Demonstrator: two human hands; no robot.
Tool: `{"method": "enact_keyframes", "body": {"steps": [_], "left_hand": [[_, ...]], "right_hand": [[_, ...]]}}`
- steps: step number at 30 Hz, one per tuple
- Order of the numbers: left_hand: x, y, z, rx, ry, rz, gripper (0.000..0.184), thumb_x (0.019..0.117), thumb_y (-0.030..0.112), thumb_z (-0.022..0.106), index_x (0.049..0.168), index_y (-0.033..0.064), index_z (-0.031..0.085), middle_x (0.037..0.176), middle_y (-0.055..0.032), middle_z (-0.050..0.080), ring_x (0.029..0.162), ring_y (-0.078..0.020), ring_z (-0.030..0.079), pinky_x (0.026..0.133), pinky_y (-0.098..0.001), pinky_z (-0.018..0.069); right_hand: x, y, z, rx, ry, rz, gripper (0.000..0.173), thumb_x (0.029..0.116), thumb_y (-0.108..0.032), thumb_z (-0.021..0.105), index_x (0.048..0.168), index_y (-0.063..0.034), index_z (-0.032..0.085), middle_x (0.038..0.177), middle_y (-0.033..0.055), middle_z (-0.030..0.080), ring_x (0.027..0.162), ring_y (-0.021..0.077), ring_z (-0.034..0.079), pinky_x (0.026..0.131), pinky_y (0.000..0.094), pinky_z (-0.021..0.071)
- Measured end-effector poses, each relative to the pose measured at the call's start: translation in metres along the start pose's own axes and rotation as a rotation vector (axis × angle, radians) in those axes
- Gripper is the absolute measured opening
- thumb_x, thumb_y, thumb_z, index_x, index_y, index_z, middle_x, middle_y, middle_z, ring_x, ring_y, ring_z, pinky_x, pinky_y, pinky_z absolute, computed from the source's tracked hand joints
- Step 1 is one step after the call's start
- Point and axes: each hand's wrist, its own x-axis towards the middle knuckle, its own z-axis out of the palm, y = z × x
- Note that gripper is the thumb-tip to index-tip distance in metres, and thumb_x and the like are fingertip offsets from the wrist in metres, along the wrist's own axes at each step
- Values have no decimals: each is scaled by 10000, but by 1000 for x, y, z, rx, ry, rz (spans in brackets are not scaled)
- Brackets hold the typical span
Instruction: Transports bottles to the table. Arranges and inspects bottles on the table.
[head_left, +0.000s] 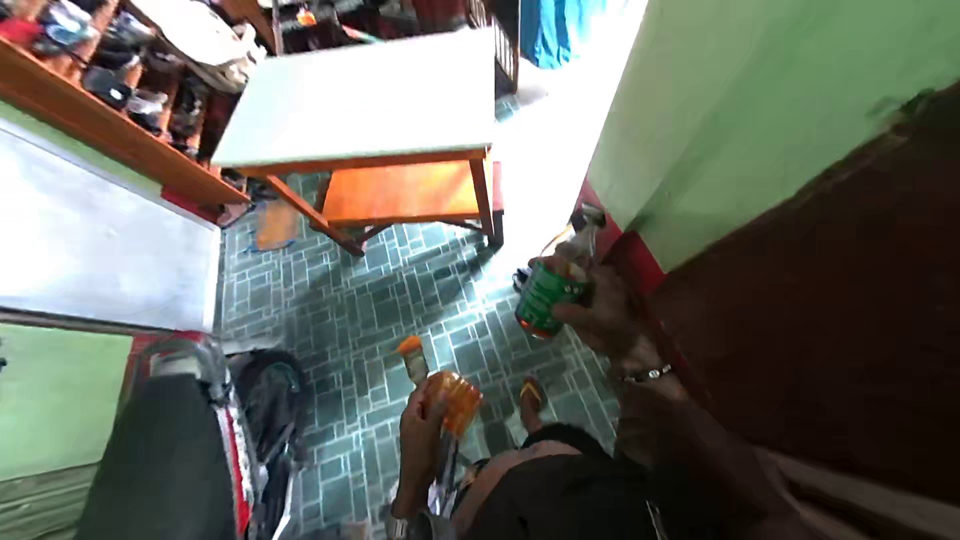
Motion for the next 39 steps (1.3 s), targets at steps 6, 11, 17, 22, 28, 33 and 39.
{"method": "enact_keyframes", "body": {"steps": [6,11,17,22,28,33,39], "left_hand": [[93,39,48,-45,31,69,644,974,436,624,1374,-62,542,1170,-126,714,1021,-181,711,896,-376,610],[178,82,73,-151,172,145,500,1064,361,411,1352,-22,553,1139,-102,721,1030,-186,707,893,-383,608],[289,121,79,-54,275,296,342,1089,325,349,1080,111,615,704,102,617,514,2,538,471,-162,475],[387,141,71,-14,283,341,352,1069,401,443,1048,115,647,746,99,644,529,6,554,451,-159,462],[485,180,67,45,252,410,376,1068,384,446,1114,76,657,915,55,718,734,-22,678,591,-197,561],[521,209,46,129,359,467,372,1072,355,446,1171,45,627,906,44,682,695,-16,642,568,-192,546],[509,216,8,165,645,469,357,1072,323,468,1144,12,627,907,55,679,743,-12,660,617,-196,571]], "right_hand": [[82,6,-60,-11,138,68,958,670,-258,914,1476,-117,416,1228,128,665,1033,248,703,855,432,626],[133,14,-90,-34,134,89,887,751,-147,873,1506,-191,409,1250,123,654,1034,260,700,833,453,631],[210,18,-91,-141,111,124,839,827,-142,826,1528,-250,377,1249,93,662,986,230,705,790,412,628],[304,36,-76,-38,102,194,873,786,-44,828,1520,-172,373,1192,132,684,966,253,719,818,430,630],[419,52,-53,67,-71,235,855,799,-72,813,1516,-179,361,1248,136,649,1037,255,695,895,447,606],[494,74,-16,402,-339,335,788,809,-172,796,1490,-192,399,1282,136,651,1090,250,677,930,438,571],[572,82,43,678,-865,439,804,790,-294,824,1481,-155,438,1272,183,657,1091,299,680,935,467,572]]}}
